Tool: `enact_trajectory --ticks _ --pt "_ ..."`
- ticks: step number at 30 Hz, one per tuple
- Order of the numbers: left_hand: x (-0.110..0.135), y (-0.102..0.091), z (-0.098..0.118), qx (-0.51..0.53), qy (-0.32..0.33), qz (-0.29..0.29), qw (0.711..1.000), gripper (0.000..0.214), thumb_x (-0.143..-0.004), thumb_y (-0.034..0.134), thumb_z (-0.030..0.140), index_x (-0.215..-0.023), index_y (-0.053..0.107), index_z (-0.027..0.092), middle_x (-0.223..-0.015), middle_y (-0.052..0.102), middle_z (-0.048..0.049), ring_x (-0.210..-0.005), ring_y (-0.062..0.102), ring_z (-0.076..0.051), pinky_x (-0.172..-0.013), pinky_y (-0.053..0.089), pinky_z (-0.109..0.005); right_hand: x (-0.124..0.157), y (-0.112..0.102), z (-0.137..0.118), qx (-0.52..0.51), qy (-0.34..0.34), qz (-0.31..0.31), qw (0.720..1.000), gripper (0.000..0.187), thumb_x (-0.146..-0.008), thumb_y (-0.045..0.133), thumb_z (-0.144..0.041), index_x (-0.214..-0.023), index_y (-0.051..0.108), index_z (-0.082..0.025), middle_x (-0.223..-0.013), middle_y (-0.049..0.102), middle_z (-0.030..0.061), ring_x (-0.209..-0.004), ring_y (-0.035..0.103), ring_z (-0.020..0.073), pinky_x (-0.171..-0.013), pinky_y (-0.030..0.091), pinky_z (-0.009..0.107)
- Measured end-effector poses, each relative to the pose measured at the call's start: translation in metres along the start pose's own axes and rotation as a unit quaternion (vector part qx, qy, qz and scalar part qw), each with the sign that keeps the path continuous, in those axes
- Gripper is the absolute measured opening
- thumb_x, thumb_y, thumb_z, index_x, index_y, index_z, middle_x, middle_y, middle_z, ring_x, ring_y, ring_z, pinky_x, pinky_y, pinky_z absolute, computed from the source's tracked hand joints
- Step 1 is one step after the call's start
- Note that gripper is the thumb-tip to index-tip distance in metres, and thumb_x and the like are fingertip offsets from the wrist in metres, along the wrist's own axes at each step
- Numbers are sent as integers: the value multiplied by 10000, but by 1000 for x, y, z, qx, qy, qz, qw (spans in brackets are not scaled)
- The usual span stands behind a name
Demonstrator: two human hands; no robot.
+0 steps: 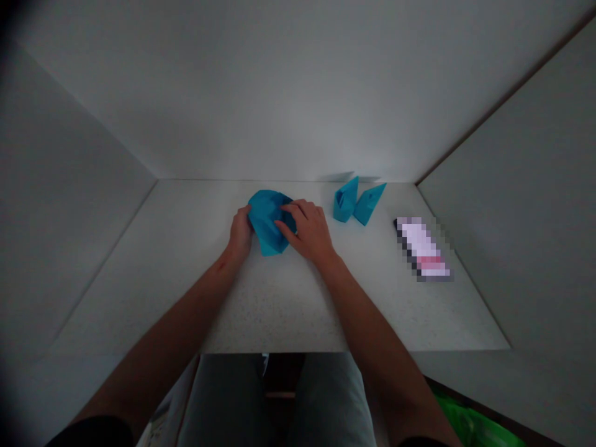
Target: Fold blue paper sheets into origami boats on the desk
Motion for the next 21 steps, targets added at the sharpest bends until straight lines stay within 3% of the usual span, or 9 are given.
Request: enact_trajectory --ticks 6,10,12,17,21 --pt "19 10 33 -47 31 -15 998 324 -960 659 523 -826 682 229 -756 688 -8 -707 656 -173 -625 553 -289 -2 -1 16 -62 102 54 991 296 -1048 606 -517 -1146 673 -246 -966 743 69 -836 648 246 -823 495 416" --pt "26 20 44 -40 87 -82 992 284 -940 687 494 -866 680 220 -1257 772 -97 -1057 745 -233 -802 616 -336 -1 -4 21 -73 169 75 980 282 -963 713 -537 -983 655 -261 -800 710 13 -672 590 197 -679 447 355" --pt "29 25 44 -17 92 -123 988 281 -942 685 476 -849 639 215 -1363 745 -116 -1117 744 -242 -822 618 -343 -1 -4 24 -78 196 80 974 263 -956 711 -520 -961 649 -264 -775 704 2 -632 578 185 -629 413 336" --pt "32 29 39 -25 72 -160 984 236 -955 660 457 -918 626 226 -1035 796 -54 -823 719 -166 -729 576 -297 2 -2 29 -46 224 77 970 181 -906 724 -430 -915 647 -266 -729 683 -1 -624 565 195 -602 365 319" --pt "31 27 38 -29 64 -152 986 229 -954 666 458 -951 644 231 -908 754 -19 -781 689 -159 -717 562 -289 1 1 34 -74 211 63 973 126 -908 670 -379 -891 631 -260 -741 667 4 -661 560 196 -630 394 321"
Point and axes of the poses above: each hand's wrist, its own x-axis away from the middle knuckle, its own y-axis out of the palm, z = x × y, the point moved 4 cm from there along -x, towards the middle knuckle
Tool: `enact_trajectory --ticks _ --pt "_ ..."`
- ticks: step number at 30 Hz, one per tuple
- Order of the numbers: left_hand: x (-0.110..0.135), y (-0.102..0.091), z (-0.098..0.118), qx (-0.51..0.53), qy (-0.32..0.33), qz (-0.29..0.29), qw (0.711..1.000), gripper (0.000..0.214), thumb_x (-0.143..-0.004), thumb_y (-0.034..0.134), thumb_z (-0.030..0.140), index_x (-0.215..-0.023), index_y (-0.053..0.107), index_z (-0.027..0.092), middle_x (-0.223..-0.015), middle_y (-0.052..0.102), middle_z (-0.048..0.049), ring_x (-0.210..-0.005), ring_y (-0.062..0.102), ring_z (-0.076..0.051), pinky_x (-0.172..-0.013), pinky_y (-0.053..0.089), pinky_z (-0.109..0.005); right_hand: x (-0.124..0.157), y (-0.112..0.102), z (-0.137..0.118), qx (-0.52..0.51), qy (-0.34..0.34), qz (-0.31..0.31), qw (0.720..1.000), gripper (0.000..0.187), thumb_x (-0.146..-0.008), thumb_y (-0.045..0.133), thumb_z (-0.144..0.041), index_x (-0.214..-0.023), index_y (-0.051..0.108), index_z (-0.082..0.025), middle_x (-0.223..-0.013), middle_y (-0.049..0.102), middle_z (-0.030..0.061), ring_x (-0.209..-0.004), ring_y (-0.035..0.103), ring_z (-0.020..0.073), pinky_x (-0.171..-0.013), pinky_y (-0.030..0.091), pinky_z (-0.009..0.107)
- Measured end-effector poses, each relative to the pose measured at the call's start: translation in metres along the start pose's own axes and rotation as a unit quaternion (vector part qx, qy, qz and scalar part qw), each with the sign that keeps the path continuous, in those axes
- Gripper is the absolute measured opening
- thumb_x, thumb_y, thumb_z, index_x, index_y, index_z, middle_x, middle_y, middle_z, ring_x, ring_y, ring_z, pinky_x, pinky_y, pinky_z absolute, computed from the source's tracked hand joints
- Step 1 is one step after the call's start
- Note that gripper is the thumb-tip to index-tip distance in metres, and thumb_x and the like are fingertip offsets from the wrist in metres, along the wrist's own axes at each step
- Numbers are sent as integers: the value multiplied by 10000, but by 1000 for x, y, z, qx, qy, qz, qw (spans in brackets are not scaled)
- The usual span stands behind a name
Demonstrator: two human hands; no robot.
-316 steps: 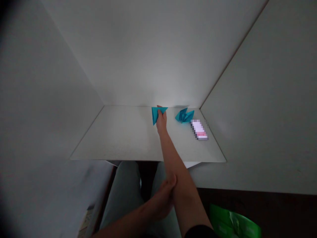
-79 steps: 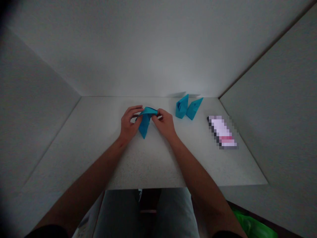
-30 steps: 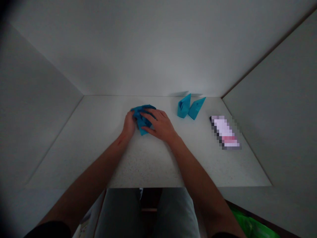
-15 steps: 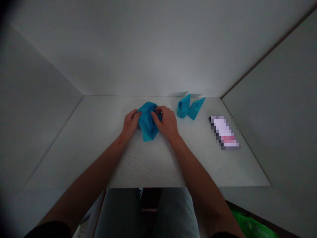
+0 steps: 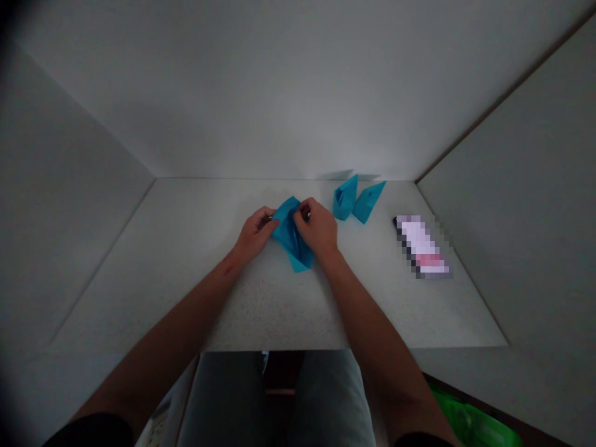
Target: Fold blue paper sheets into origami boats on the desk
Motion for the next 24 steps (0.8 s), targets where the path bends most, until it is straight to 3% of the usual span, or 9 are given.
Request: enact_trajectory --ticks 4,8,13,18,24 --pt "-3 -7 -7 -4 -16 53 998 195 -955 677 415 -944 621 229 -863 716 -7 -763 670 -155 -721 563 -289 -6 3 5 -128 10 -24 991 181 -934 599 -409 -841 565 -258 -710 556 -22 -664 513 176 -655 429 320" --pt "-7 -15 -15 -9 -24 120 992 174 -939 679 384 -993 620 229 -916 706 -12 -815 676 -160 -758 581 -296 -11 3 8 -263 58 -31 962 300 -936 592 -487 -774 472 -265 -695 450 -30 -658 475 170 -633 450 299" --pt "-9 -18 -17 52 -76 118 989 224 -881 699 381 -1025 635 221 -897 692 -9 -792 698 -167 -717 614 -297 -17 -5 12 -395 126 2 910 400 -896 640 -586 -753 455 -262 -704 418 -37 -639 458 151 -580 444 258" --pt "-9 -22 -14 82 -99 122 984 292 -883 740 464 -1007 658 213 -882 703 -19 -742 685 -164 -653 607 -284 -26 -15 29 -399 132 76 904 446 -913 649 -638 -761 461 -263 -716 420 -38 -639 476 150 -573 437 261" --pt "-11 -23 -17 140 -91 122 978 446 -840 833 605 -1005 700 212 -874 710 -18 -701 658 -147 -617 558 -248 -23 -26 40 -290 110 143 940 433 -949 621 -663 -840 524 -256 -785 485 -35 -755 541 163 -688 482 278"
Point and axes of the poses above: each hand's wrist, its own x-axis away from the middle knuckle, its own y-axis out of the palm, z = x × y, the point moved 4 cm from there along -x, towards the middle knuckle
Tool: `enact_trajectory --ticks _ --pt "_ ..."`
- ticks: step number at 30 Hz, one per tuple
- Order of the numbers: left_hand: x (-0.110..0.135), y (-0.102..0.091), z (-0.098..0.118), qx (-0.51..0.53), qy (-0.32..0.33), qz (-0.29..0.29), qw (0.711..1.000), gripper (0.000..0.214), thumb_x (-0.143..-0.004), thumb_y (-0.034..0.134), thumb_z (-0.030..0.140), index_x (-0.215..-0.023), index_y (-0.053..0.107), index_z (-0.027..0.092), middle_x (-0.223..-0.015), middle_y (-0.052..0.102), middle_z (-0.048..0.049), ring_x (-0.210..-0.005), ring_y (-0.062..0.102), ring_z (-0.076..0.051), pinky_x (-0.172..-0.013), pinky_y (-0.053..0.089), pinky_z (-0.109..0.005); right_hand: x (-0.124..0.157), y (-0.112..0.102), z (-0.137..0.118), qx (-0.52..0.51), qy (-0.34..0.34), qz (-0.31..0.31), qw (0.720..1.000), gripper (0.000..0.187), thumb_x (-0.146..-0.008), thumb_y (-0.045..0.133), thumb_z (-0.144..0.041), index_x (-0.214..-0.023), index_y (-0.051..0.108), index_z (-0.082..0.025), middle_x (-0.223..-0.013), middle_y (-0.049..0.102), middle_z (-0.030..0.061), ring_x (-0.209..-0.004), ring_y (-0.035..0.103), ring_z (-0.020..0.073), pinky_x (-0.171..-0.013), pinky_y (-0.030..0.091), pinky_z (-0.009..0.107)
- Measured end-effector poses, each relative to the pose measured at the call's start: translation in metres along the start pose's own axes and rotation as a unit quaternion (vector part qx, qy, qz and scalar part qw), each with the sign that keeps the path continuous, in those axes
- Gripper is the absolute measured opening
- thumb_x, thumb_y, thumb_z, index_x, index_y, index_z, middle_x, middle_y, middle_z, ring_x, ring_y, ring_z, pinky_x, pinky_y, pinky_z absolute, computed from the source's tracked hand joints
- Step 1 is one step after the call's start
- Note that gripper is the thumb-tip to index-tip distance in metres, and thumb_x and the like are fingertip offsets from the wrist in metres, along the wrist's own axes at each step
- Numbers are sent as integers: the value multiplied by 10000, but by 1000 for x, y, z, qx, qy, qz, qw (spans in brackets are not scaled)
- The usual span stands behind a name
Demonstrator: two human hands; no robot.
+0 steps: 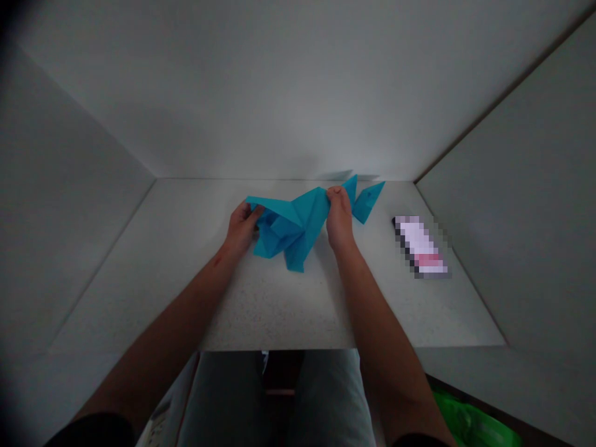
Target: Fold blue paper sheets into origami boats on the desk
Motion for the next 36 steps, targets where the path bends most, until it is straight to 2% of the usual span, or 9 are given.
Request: enact_trajectory --ticks 3,7,11,13,16,18,22,29,36 --pt "-2 0 -2 54 -16 3 998 495 -794 875 627 -997 700 211 -880 722 -19 -742 685 -160 -676 580 -267 1 -1 0 28 -9 1 1000 432 -931 644 -679 -901 556 -258 -815 510 -36 -775 537 168 -711 480 290" --pt "-3 -3 -1 103 -50 10 993 539 -758 912 622 -1036 707 208 -941 771 -52 -865 751 -226 -798 630 -347 0 1 5 -8 15 -40 999 493 -899 674 -755 -975 572 -278 -760 455 -49 -701 515 172 -615 435 281" --pt "1 3 2 129 -103 -44 985 519 -776 921 544 -1112 738 193 -1100 810 -119 -1104 771 -342 -964 638 -470 -1 4 10 -24 35 -59 997 540 -871 686 -792 -1008 579 -281 -809 531 -36 -758 576 184 -654 489 295" --pt "6 9 2 132 -128 -76 980 488 -788 912 479 -1144 755 185 -1157 813 -132 -1201 746 -382 -1022 622 -511 2 9 13 -30 66 -94 993 569 -836 706 -811 -1011 582 -284 -825 575 -31 -762 604 191 -658 513 307" --pt "12 16 1 138 -157 -116 971 469 -794 894 412 -1182 769 180 -1195 814 -134 -1264 724 -405 -1071 601 -547 11 21 18 -30 104 -159 981 586 -803 741 -818 -1006 585 -291 -797 604 -33 -707 617 190 -617 517 312" --pt "13 19 -1 147 -170 -132 966 472 -796 893 413 -1191 775 183 -1205 816 -135 -1253 732 -400 -1072 605 -548 15 25 18 -20 101 -169 980 571 -816 748 -805 -1014 588 -294 -769 597 -40 -671 602 182 -598 509 306" --pt "9 14 -3 172 -156 -108 967 458 -802 907 432 -1177 784 201 -1201 820 -119 -1171 769 -356 -1029 636 -507 16 20 10 -10 65 -117 991 545 -865 722 -785 -1058 592 -293 -760 573 -44 -682 583 180 -595 499 293" --pt "1 -1 9 178 -137 -72 972 412 -872 862 452 -1201 773 220 -1281 801 -106 -1245 745 -351 -1096 617 -512 3 -1 -7 7 -45 -12 999 504 -944 616 -782 -1069 604 -294 -1006 646 19 -951 658 224 -803 561 358" --pt "-6 -17 11 135 -147 -36 979 505 -852 877 495 -1236 755 191 -1232 808 -149 -1218 754 -340 -1098 612 -504 -4 -11 -10 11 -51 6 999 578 -926 582 -844 -1112 599 -297 -947 641 21 -893 654 236 -713 518 342"
Point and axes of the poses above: each hand's wrist, its own x-axis away from the middle knuckle, its own y-axis out of the palm, z = x × y, the point moved 4 cm from there along -x, towards the middle knuckle
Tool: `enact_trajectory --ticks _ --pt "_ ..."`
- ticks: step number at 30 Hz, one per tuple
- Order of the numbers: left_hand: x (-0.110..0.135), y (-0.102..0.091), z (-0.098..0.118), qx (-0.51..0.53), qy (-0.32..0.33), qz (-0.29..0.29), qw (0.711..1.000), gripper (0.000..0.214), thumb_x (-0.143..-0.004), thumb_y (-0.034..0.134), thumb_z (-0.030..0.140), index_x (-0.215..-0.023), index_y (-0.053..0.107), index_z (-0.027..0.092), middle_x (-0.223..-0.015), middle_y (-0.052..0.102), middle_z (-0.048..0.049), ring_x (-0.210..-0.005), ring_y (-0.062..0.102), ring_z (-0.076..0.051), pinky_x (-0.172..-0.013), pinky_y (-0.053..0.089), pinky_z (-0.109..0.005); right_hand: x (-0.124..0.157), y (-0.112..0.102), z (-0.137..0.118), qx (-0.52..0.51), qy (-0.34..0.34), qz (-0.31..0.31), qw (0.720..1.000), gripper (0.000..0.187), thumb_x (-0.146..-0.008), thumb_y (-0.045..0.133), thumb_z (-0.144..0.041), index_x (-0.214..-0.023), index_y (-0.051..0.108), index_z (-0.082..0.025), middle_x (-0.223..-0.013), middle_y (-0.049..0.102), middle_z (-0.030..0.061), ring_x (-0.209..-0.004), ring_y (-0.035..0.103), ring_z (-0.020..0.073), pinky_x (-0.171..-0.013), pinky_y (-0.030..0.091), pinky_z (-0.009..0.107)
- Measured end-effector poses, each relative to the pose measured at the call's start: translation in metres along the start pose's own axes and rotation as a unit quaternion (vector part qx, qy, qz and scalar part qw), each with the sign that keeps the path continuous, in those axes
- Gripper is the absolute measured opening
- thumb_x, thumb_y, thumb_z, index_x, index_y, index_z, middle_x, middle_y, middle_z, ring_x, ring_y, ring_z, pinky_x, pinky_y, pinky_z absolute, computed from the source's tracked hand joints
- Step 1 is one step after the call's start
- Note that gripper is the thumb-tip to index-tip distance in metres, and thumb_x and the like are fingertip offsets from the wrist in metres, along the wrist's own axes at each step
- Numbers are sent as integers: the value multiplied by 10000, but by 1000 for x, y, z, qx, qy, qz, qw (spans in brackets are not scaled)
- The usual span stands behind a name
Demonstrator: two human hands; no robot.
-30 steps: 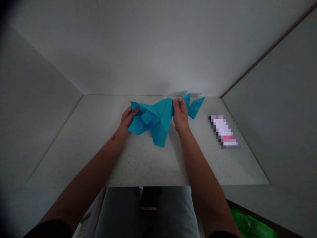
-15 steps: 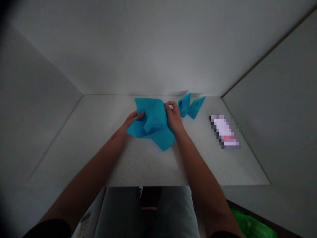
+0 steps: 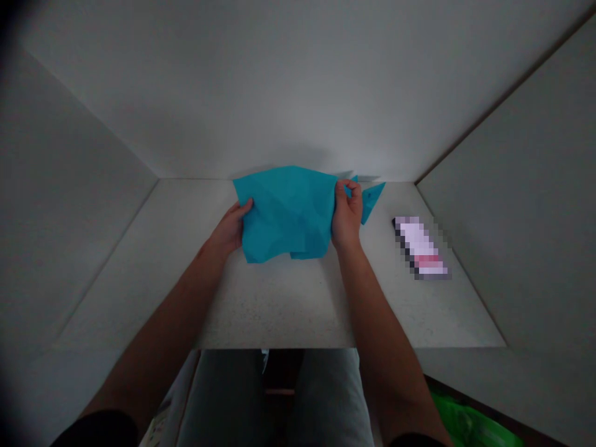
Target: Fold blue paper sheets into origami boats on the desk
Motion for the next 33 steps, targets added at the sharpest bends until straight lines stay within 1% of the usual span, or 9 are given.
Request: enact_trajectory --ticks 5,9,15,18,20,23,27,30,33 --pt "10 -20 13 -120 61 61 989 529 -834 867 548 -1194 759 176 -1095 818 -132 -1031 775 -295 -975 639 -472 -4 -11 -7 6 -6 21 1000 569 -907 664 -800 -1098 600 -267 -891 612 7 -834 628 209 -670 500 313" --pt "33 -46 42 -309 127 111 936 509 -869 792 596 -1149 772 172 -1072 808 -119 -1001 736 -291 -967 606 -451 1 -5 -17 23 -17 -26 999 495 -966 647 -725 -1147 608 -266 -838 601 -3 -749 594 198 -651 499 323" --pt "78 -79 80 -600 100 187 771 432 -1008 562 480 -1258 730 170 -1217 749 -183 -1155 678 -359 -1091 506 -520 47 19 -45 168 -127 -102 972 425 -1044 608 -521 -1345 626 -222 -1230 692 137 -965 674 266 -904 567 459" --pt "113 -72 79 -707 106 268 646 586 -1012 541 422 -1500 577 99 -1505 577 -274 -1394 536 -434 -1170 421 -591 101 40 -48 273 -188 -269 904 390 -1095 522 -437 -1396 671 -238 -1498 638 169 -1339 614 348 -1145 468 555" --pt "137 -55 63 -745 124 273 596 636 -1039 500 448 -1553 529 74 -1584 494 -300 -1464 457 -464 -1202 361 -635 142 48 -43 331 -193 -358 851 410 -1098 531 -437 -1435 679 -256 -1589 597 153 -1479 523 377 -1213 402 594" --pt "161 -26 26 -763 110 211 601 669 -1054 471 572 -1553 565 136 -1599 506 -286 -1478 446 -484 -1202 338 -662 195 47 -42 393 -175 -393 813 508 -1092 556 -510 -1509 643 -233 -1637 551 181 -1483 516 410 -1205 398 623" --pt "167 -14 0 -750 71 213 622 744 -1059 419 634 -1569 545 108 -1639 470 -321 -1521 421 -507 -1200 328 -692 245 34 -66 363 -199 -470 779 550 -1096 546 -566 -1541 618 -251 -1607 590 155 -1393 590 369 -1162 439 563" --pt "161 -26 4 -744 66 194 636 728 -1057 419 626 -1540 563 101 -1663 464 -299 -1575 385 -472 -1260 272 -674 249 12 -85 322 -209 -492 782 516 -1104 546 -553 -1537 611 -281 -1558 634 130 -1384 592 329 -1158 429 527" --pt "158 -50 16 -768 80 128 623 680 -1044 461 572 -1550 559 129 -1689 463 -243 -1626 329 -425 -1318 180 -653 221 -22 -85 338 -178 -435 816 440 -1106 551 -503 -1465 659 -273 -1457 689 143 -1336 617 327 -1121 434 520"
Point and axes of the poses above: each hand's wrist, its own x-axis away from the middle knuckle, its own y-axis out of the palm, z = x × y, the point moved 4 cm from there along -x, towards the middle knuckle
